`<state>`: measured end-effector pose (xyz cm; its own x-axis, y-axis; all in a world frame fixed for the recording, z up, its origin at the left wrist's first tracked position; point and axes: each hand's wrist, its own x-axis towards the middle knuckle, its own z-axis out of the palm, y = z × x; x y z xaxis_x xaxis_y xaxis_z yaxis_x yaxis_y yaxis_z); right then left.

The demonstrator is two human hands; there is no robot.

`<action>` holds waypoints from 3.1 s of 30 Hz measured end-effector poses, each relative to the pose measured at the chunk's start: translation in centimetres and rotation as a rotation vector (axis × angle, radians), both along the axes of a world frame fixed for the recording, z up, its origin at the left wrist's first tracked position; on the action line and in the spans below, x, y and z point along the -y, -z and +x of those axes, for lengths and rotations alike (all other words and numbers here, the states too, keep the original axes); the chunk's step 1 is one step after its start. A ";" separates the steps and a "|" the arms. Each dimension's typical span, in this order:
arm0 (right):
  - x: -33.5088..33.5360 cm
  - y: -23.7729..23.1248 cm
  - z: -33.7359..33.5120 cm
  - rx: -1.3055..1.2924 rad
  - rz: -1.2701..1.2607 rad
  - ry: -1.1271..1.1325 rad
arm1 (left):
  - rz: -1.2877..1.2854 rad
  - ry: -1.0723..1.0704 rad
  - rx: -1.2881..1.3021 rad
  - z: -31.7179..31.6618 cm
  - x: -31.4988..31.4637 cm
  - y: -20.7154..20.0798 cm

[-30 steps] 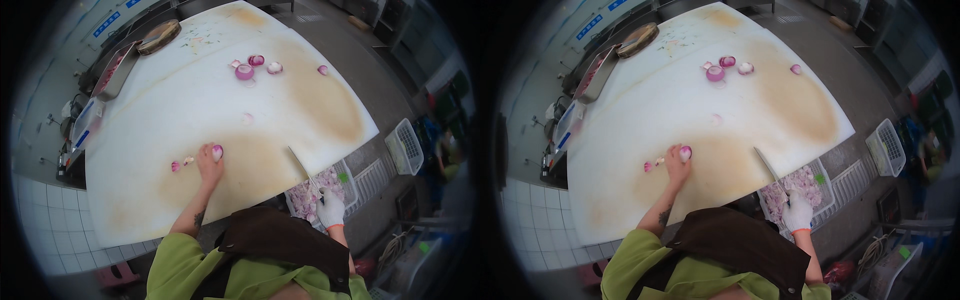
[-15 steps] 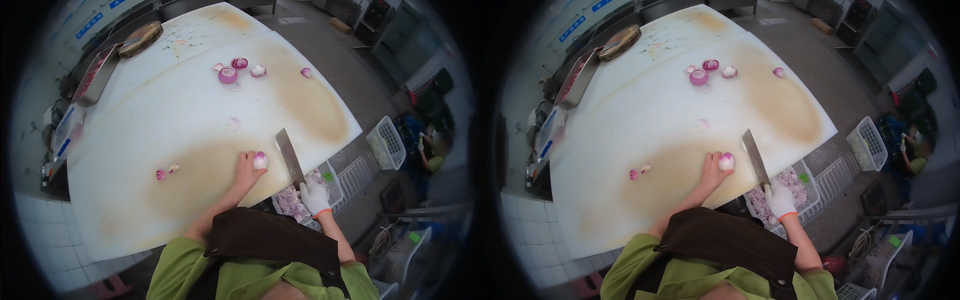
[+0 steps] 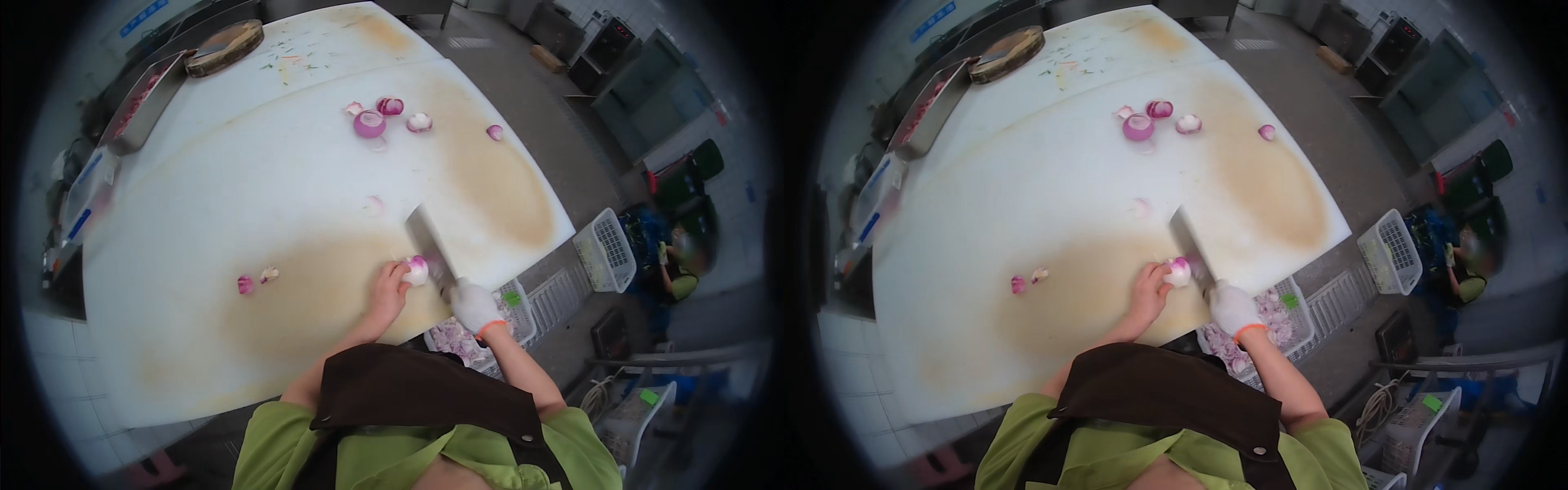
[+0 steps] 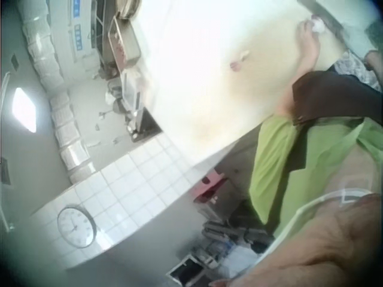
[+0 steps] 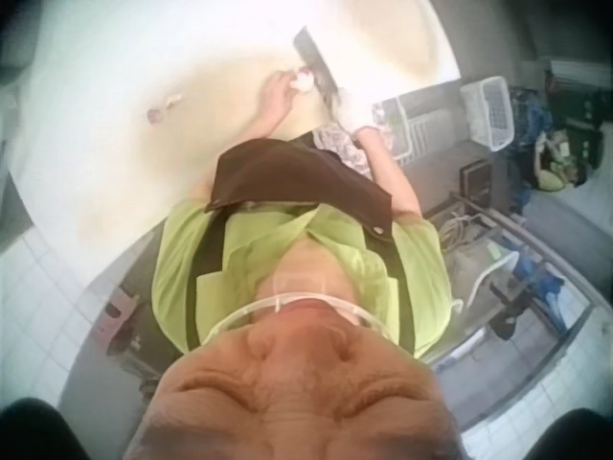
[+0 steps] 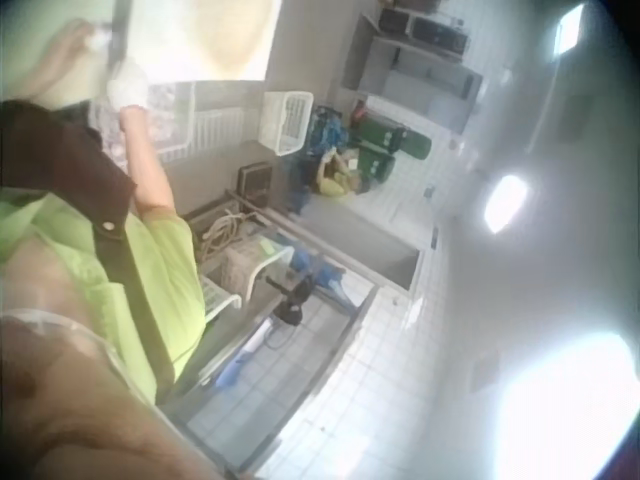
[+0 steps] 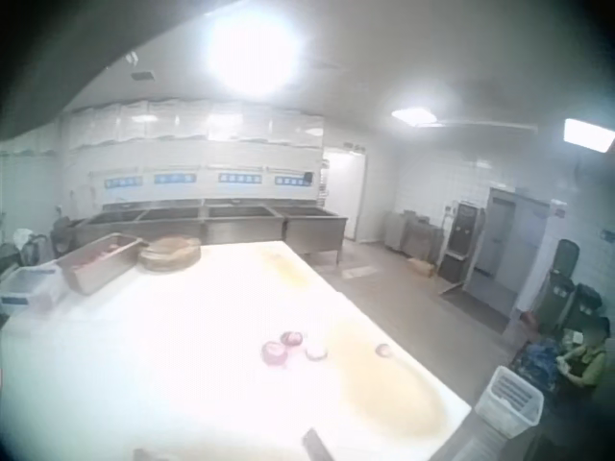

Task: The person slices red onions on a white cutting board using a cleaver. The person repeatedly cuts the onions into thin pieces and transfers them into a nearby plastic basket.

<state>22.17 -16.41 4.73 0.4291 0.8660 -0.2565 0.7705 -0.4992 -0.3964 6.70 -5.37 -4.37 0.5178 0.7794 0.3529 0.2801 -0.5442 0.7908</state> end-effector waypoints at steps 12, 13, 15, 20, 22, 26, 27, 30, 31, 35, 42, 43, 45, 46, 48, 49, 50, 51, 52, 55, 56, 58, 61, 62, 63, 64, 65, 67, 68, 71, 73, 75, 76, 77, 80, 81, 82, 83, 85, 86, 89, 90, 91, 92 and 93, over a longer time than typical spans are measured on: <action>-1.1 -1.2 -0.6 0.058 -0.030 -0.040 | 0.043 -0.019 0.011 0.4 -0.6 -0.1; -1.1 -2.7 -1.2 0.040 -0.009 0.007 | 0.038 -0.017 0.001 -0.3 -0.4 0.2; -0.9 -2.9 -1.9 0.044 -0.010 0.072 | 0.002 0.002 -0.002 -0.3 -0.2 0.0; -1.8 -1.6 -1.7 0.075 -0.051 -0.079 | -0.027 0.002 0.013 -0.8 -0.7 0.3; -1.7 -2.4 -2.3 0.072 -0.046 -0.045 | -0.052 -0.004 0.059 -0.4 -0.4 0.4; -1.2 -1.1 -2.3 0.066 -0.052 -0.064 | -0.064 -0.017 0.038 -0.3 -0.3 0.3; -1.4 -0.7 -2.2 0.066 -0.069 -0.091 | -0.061 -0.019 0.025 -0.4 -0.2 0.2; -1.9 -3.7 -3.4 0.058 -0.061 0.005 | -0.062 -0.055 0.038 -0.5 0.0 0.2; -1.6 -2.8 -3.3 0.072 -0.080 -0.030 | -0.060 -0.054 0.056 -0.3 0.2 0.1; -2.1 -1.2 -2.9 0.117 -0.099 -0.117 | -0.026 -0.054 0.091 -0.2 -0.4 0.2; -1.8 0.0 -3.0 0.134 -0.094 -0.156 | -0.017 -0.047 0.086 -0.3 0.3 1.2; -2.4 -0.8 -3.1 0.133 -0.086 -0.147 | 0.012 -0.058 0.084 -0.3 -0.3 1.4; -2.5 -3.0 -3.8 0.112 -0.097 -0.108 | -0.056 -0.047 0.097 -0.5 0.0 0.8; -2.4 -2.9 -3.9 0.115 -0.078 -0.093 | -0.093 -0.037 0.106 -0.5 0.2 0.6; -2.2 -2.4 -4.0 0.120 -0.039 -0.061 | -0.051 -0.056 0.108 -0.3 0.3 0.7; -2.3 -1.8 -3.8 0.130 -0.052 -0.097 | -0.018 -0.063 0.113 -0.2 -0.1 0.6; -2.3 -1.0 -3.5 0.140 -0.065 -0.133 | -0.008 -0.049 0.109 -0.2 -0.2 0.7; -2.4 -0.7 -3.3 0.151 -0.078 -0.168 | 0.002 -0.035 0.106 -0.3 -0.2 0.9; -2.7 -1.4 -3.5 0.148 -0.072 -0.144 | 0.008 -0.032 0.099 -0.5 -0.3 1.1; -2.6 -2.6 -4.2 0.129 -0.078 -0.119 | -0.045 -0.046 0.125 -0.4 0.0 1.3; -2.5 -1.5 -4.0 0.124 -0.082 -0.144 | -0.048 -0.042 0.125 -0.4 0.2 1.6; -2.6 -0.9 -4.0 0.109 -0.096 -0.168 | -0.045 -0.037 0.129 -0.2 0.0 1.9; -2.6 -0.5 -3.5 0.071 -0.057 -0.167 | -0.022 -0.041 0.127 -0.3 0.0 1.7; -2.3 0.3 -2.6 0.056 0.006 -0.165 | 0.030 -0.029 0.080 -0.2 0.0 1.2; -2.1 1.0 -1.8 0.041 0.068 -0.164 | 0.081 -0.017 0.033 -0.1 -0.1 0.7; -2.0 1.4 -1.2 0.051 0.063 -0.134 | 0.133 -0.005 -0.015 0.0 -0.2 0.2; -2.0 1.6 -0.5 0.062 0.058 -0.103 | 0.134 0.021 -0.067 0.3 -0.4 -0.2; -2.2 1.5 -0.1 0.076 0.034 -0.073 | 0.135 0.071 -0.175 0.9 -0.7 -0.8; -2.5 0.5 -0.2 0.080 0.015 -0.071 | 0.130 0.059 -0.153 1.0 -0.9 -0.8; -2.6 -2.4 -1.2 0.084 -0.004 -0.045 | 0.072 0.016 -0.059 1.2 -1.2 0.0; -2.6 -1.8 -1.7 0.092 -0.017 -0.061 | -0.029 0.002 0.039 0.7 -1.2 0.8; -2.2 0.6 -1.8 0.120 -0.046 -0.126 | -0.017 0.030 0.051 0.6 -1.0 1.0; -2.5 0.2 -1.8 0.116 -0.049 -0.110 | -0.003 0.032 0.061 0.7 -1.3 0.9; -2.7 -0.3 -1.8 0.112 -0.052 -0.093 | -0.014 0.027 0.061 0.7 -1.4 0.8; -2.9 -2.6 -2.5 0.103 -0.044 -0.057 | -0.040 0.008 0.061 0.5 -1.4 0.7; -2.9 -3.0 -2.7 0.101 -0.039 -0.047 | -0.039 -0.001 0.065 0.5 -1.4 0.7; -2.6 -2.1 -2.5 0.115 -0.048 -0.080 | -0.040 0.000 0.072 0.6 -1.2 0.6; -2.6 -0.6 -2.3 0.129 -0.051 -0.116 | -0.026 0.000 0.067 0.6 -1.2 0.8; -3.0 -0.4 -2.2 0.144 -0.053 -0.141 | 0.010 -0.015 0.059 0.6 -1.6 1.5; -3.0 -1.7 -2.6 0.138 -0.063 -0.122 | 0.005 -0.023 0.080 0.6 -1.5 1.4; -2.8 -1.9 -2.9 0.121 -0.109 -0.122 | -0.011 -0.034 0.110 0.6 -1.2 1.2; -2.8 -1.5 -2.9 0.116 -0.127 -0.132 | -0.015 -0.035 0.097 0.7 -1.1 1.4; -2.9 -0.9 -2.7 0.117 -0.106 -0.143 | -0.011 -0.036 0.088 0.8 -1.5 1.3; -2.7 -0.1 -2.4 0.118 -0.086 -0.154 | 0.008 -0.033 0.088 0.9 -1.6 1.1; -2.6 0.3 -2.2 0.120 -0.066 -0.165 | 0.026 -0.029 0.088 1.0 -1.6 0.9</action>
<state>19.99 -13.81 4.45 0.3137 0.9103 -0.2702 0.8838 -0.3840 -0.2675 7.69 -3.74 -5.30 0.4613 0.7837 0.4161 0.2263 -0.5573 0.7989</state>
